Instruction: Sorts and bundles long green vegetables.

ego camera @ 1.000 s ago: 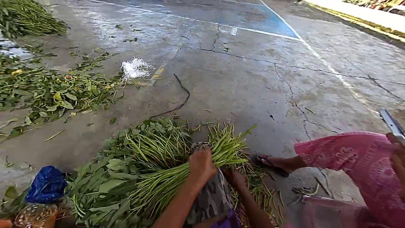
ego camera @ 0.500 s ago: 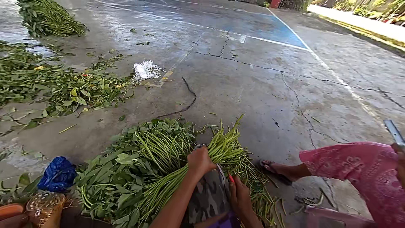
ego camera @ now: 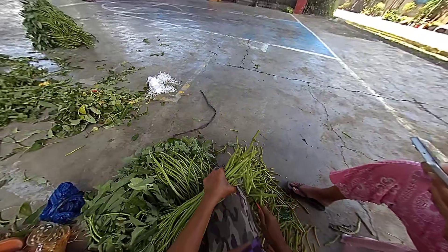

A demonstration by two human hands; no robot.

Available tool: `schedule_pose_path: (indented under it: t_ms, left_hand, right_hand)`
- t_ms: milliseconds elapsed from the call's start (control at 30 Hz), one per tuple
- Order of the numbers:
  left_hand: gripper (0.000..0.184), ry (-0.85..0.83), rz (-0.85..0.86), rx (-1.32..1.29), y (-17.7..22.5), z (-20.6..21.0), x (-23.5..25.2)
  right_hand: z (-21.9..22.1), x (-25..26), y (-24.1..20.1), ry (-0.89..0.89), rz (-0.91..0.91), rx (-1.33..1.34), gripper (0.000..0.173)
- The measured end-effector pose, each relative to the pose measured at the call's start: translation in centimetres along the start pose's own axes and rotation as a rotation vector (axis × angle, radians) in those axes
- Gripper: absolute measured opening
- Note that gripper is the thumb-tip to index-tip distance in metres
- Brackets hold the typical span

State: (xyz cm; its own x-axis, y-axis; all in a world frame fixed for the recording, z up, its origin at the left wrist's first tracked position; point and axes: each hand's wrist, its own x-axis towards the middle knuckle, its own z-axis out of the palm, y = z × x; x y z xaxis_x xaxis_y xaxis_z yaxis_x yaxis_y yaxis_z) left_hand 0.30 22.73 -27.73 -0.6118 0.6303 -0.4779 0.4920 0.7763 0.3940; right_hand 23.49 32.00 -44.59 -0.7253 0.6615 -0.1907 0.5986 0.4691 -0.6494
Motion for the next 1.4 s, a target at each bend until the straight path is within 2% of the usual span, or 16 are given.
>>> schedule_pose_path:
  t_ms: [100,200,300,400,500,600,633,700,800,967,1033,1167,1200,1267,1333,1400]
  left_hand:
    - [0.075,-0.004,-0.012,0.018,0.6,-0.1,-0.4]
    - [0.069,-0.007,0.0,0.062,1.8,-0.1,-1.0]
    - [0.071,0.009,0.014,0.101,2.3,0.1,-1.5]
    - [0.071,0.023,0.013,0.124,2.2,0.2,-1.5]
    - [0.07,0.025,0.012,0.112,1.7,0.3,-1.2]
    - [0.074,0.018,0.002,0.084,1.4,0.5,-1.2]
    - [0.075,0.018,-0.004,0.08,1.4,0.5,-1.2]
    - [0.076,0.022,-0.002,0.083,1.6,0.2,-1.2]
    - [0.072,0.016,0.025,0.131,2.2,0.8,-1.7]
    - [0.071,0.034,0.036,0.179,2.5,0.8,-2.2]
    - [0.073,0.043,0.034,0.188,2.1,0.7,-2.1]
    - [0.076,0.023,0.038,0.177,1.9,0.6,-2.3]
    - [0.076,0.026,0.039,0.175,2.0,0.3,-2.4]
    - [0.075,0.032,0.04,0.17,1.9,0.0,-2.5]
    - [0.075,0.027,0.053,0.183,2.0,0.2,-2.6]
    - [0.078,0.017,0.074,0.194,2.3,0.7,-2.8]
  right_hand:
    - [-0.8,-2.5,-1.2,0.27,-0.153,0.038,0.047]
    - [-2.1,-0.9,-5.6,0.365,-0.313,0.035,0.052]
    - [-3.2,1.3,-9.7,0.32,-0.353,0.065,0.049]
    - [-2.7,2.7,-10.8,0.267,-0.348,0.075,0.051]
    - [-1.8,3.1,-9.1,0.171,-0.284,0.059,0.05]
    - [-1.6,1.2,-4.8,-0.072,-0.034,-0.009,0.051]
    - [-1.7,0.1,-3.8,-0.076,-0.002,-0.007,0.051]
    - [-2.1,-1.4,-3.7,0.046,-0.085,0.021,0.05]
    - [-3.5,-1.5,-7.4,0.182,-0.222,0.047,0.052]
    - [-4.0,1.5,-11.9,0.18,-0.26,0.041,0.052]
    - [-3.2,1.7,-11.5,0.154,-0.227,0.029,0.051]
    - [-2.1,0.4,-7.2,-0.094,0.048,-0.01,0.051]
    - [-2.1,0.0,-6.2,-0.076,0.05,0.004,0.052]
    - [-2.2,-1.2,-5.8,0.106,-0.064,0.041,0.051]
    - [-3.3,-1.4,-7.8,0.206,-0.152,0.074,0.054]
    - [-4.3,-0.7,-10.3,0.211,-0.182,0.074,0.055]
